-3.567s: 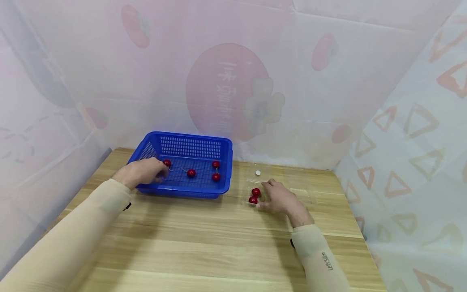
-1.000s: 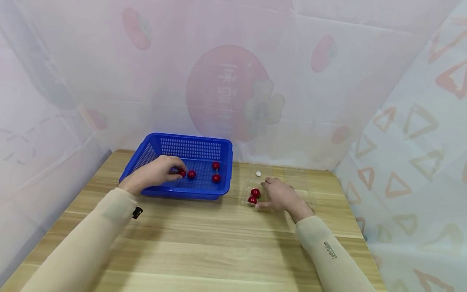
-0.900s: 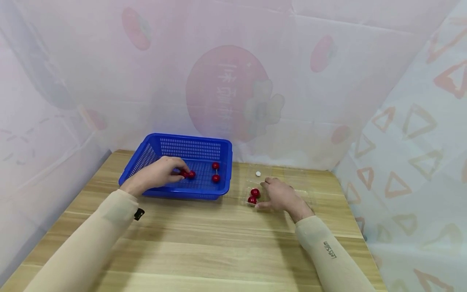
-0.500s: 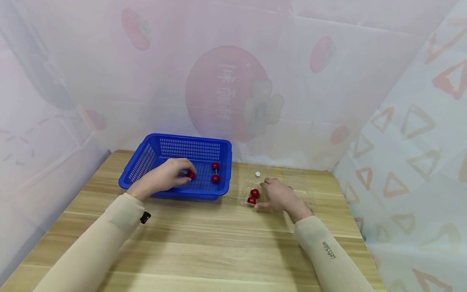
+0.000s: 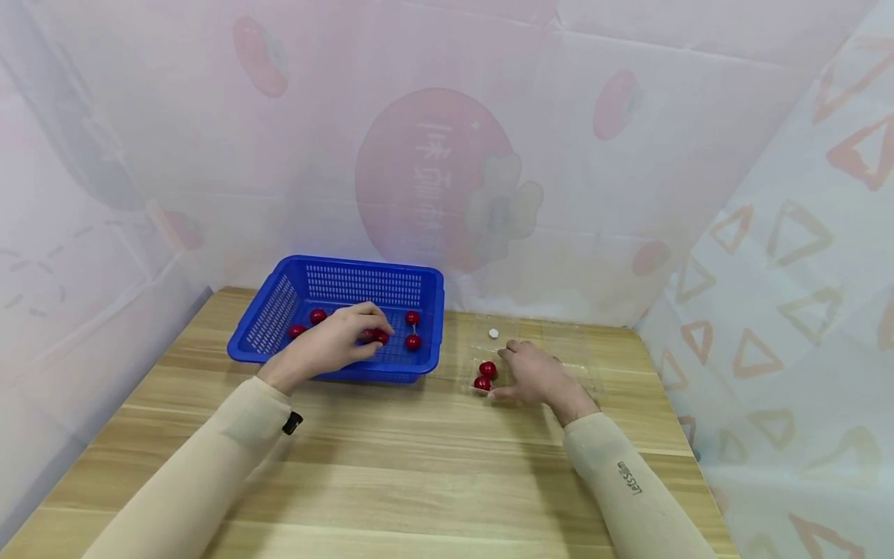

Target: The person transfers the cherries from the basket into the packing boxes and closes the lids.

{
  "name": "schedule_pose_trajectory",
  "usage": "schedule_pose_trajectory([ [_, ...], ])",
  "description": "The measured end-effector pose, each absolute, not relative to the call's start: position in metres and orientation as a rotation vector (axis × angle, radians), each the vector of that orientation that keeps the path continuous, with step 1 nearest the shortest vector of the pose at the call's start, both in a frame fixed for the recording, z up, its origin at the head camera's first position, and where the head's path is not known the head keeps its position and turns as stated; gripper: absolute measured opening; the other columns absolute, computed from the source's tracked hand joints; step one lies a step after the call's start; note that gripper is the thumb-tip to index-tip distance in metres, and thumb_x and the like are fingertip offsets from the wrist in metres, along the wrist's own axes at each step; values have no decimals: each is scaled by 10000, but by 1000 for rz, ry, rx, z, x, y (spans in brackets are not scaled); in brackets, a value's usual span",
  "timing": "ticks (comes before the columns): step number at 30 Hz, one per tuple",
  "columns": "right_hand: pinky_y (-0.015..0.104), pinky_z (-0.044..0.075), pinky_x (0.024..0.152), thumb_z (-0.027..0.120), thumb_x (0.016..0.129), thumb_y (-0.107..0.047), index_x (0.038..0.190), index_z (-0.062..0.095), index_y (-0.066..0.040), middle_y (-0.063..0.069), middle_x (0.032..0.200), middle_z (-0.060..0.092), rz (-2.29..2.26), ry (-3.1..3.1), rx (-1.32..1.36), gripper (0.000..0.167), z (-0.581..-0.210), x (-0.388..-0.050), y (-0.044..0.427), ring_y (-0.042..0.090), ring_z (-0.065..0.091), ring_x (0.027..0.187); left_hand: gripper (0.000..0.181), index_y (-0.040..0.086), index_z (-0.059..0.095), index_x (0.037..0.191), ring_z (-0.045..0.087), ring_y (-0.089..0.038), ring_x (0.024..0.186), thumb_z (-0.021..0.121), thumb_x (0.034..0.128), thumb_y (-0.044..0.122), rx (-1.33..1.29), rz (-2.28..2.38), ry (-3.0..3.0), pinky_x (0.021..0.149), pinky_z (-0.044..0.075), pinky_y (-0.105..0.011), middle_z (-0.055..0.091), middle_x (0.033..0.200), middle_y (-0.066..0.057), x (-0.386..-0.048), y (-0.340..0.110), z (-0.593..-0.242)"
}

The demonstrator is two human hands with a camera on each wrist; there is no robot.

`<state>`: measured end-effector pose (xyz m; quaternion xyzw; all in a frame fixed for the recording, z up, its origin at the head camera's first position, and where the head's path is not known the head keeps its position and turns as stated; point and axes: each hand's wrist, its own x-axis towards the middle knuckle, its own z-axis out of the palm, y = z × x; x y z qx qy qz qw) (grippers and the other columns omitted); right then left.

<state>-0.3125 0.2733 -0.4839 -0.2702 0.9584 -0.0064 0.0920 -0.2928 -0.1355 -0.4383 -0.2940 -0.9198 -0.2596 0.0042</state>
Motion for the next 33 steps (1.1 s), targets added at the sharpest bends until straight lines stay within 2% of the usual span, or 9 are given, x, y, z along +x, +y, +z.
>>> schedule_pose_trajectory([
  [17, 648, 602, 1250, 894, 1010, -617, 1644, 606, 49, 326, 1684, 609, -26, 2850, -810, 964, -484, -312, 272, 514, 638, 1546, 255, 98, 821, 1378, 778, -266, 1299, 779, 1129, 62, -1083, -776, -2693, 1092, 698, -431, 736, 1443, -93, -288, -97, -441],
  [33, 626, 612, 1240, 898, 1009, -611, 1630, 622, 46, 307, 1646, 644, -34, 2856, -822, 945, -484, -311, 271, 493, 668, 1509, 287, 74, 797, 1427, 796, -238, 1299, 758, 1143, 65, -1152, -811, -2674, 1121, 696, -383, 740, 1458, -93, -279, -55, -442],
])
